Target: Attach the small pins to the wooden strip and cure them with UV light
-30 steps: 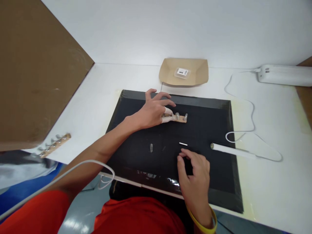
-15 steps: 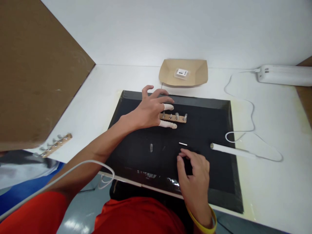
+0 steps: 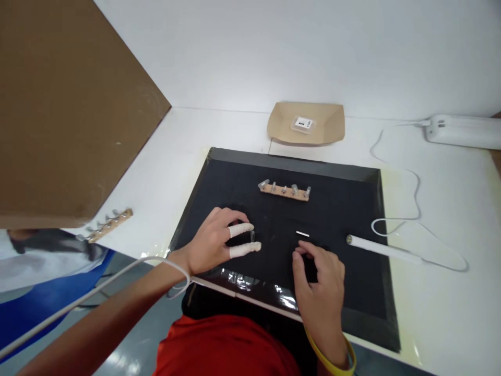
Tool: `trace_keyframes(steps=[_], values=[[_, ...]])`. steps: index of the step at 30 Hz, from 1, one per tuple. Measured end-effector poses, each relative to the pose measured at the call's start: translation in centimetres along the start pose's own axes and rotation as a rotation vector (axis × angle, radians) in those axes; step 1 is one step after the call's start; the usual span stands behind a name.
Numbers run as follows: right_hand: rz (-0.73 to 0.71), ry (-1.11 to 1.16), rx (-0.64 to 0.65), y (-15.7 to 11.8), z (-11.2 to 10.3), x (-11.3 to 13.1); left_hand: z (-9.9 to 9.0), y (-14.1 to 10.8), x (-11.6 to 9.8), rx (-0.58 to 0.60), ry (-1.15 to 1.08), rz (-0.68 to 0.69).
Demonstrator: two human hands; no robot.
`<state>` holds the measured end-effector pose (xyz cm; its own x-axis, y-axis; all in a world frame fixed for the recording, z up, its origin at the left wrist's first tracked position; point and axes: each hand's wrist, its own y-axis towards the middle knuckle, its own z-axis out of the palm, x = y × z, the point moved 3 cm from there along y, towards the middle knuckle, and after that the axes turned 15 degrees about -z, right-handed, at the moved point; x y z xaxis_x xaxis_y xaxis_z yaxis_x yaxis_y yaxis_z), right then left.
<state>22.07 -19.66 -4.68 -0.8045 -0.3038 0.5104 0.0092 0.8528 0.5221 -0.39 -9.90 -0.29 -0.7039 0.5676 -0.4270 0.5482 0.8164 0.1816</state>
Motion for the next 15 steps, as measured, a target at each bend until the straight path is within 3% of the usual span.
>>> trace_keyframes(steps=[3,7,15], values=[[-0.005,-0.013,0.002,0.0,0.0,0.0,1.5,-0.7,-0.2,-0.02,0.091,-0.064],[-0.02,-0.027,-0.005,0.1,0.1,0.0,2.0,-1.0,-0.5,-0.028,0.151,-0.086],[-0.021,-0.034,-0.014,0.0,0.1,0.0,1.5,-1.3,-0.5,-0.046,-0.064,-0.128]])
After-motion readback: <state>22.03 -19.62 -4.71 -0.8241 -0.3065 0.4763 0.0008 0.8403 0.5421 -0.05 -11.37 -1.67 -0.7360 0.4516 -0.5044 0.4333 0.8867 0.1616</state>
